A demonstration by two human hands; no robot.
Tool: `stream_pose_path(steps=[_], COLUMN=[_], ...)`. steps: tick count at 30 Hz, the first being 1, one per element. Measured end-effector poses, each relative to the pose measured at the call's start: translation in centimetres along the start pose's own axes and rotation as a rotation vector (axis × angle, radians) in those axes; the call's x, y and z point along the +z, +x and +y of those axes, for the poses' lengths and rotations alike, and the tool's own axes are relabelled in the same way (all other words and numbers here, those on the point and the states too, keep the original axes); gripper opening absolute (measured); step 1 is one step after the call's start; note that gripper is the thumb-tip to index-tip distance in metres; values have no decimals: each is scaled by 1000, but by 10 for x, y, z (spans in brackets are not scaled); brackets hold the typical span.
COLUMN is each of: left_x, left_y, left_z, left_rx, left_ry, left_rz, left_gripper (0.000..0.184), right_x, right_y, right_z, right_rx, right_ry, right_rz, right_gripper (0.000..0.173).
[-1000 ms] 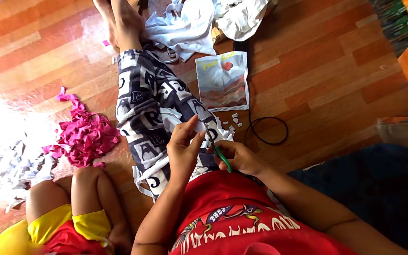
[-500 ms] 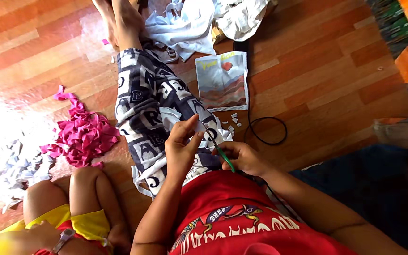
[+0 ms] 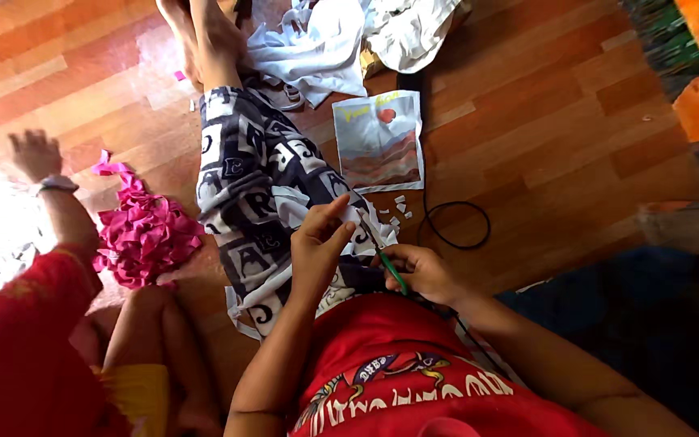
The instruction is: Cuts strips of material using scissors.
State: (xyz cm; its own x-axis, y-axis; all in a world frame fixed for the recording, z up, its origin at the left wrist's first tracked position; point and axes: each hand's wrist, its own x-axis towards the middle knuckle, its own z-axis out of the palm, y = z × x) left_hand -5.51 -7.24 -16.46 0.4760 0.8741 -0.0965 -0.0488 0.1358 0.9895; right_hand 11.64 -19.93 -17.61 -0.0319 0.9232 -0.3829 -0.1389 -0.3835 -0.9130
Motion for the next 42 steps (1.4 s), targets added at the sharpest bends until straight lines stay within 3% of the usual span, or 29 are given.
stream_pose_path(steps=[7, 12, 15, 42], left_x=[-2, -2, -3, -3], left_y=[5, 7, 7, 4], left_z=[4, 9, 9, 9], left_rx=[-200, -344, -341, -310], left_ry=[-116, -49, -38, -18], left_rz=[-47, -73, -81, -59], left_gripper=[52, 25, 8, 11], right_x=[0, 1, 1, 1], right_y=[0, 1, 1, 1], right_z=[-1, -1, 0, 0], right_rx=[3, 7, 15, -20], right_ry=[-23, -67, -77, -66], right_rz=[10, 34, 36, 24], right_gripper=[23, 25, 26, 26])
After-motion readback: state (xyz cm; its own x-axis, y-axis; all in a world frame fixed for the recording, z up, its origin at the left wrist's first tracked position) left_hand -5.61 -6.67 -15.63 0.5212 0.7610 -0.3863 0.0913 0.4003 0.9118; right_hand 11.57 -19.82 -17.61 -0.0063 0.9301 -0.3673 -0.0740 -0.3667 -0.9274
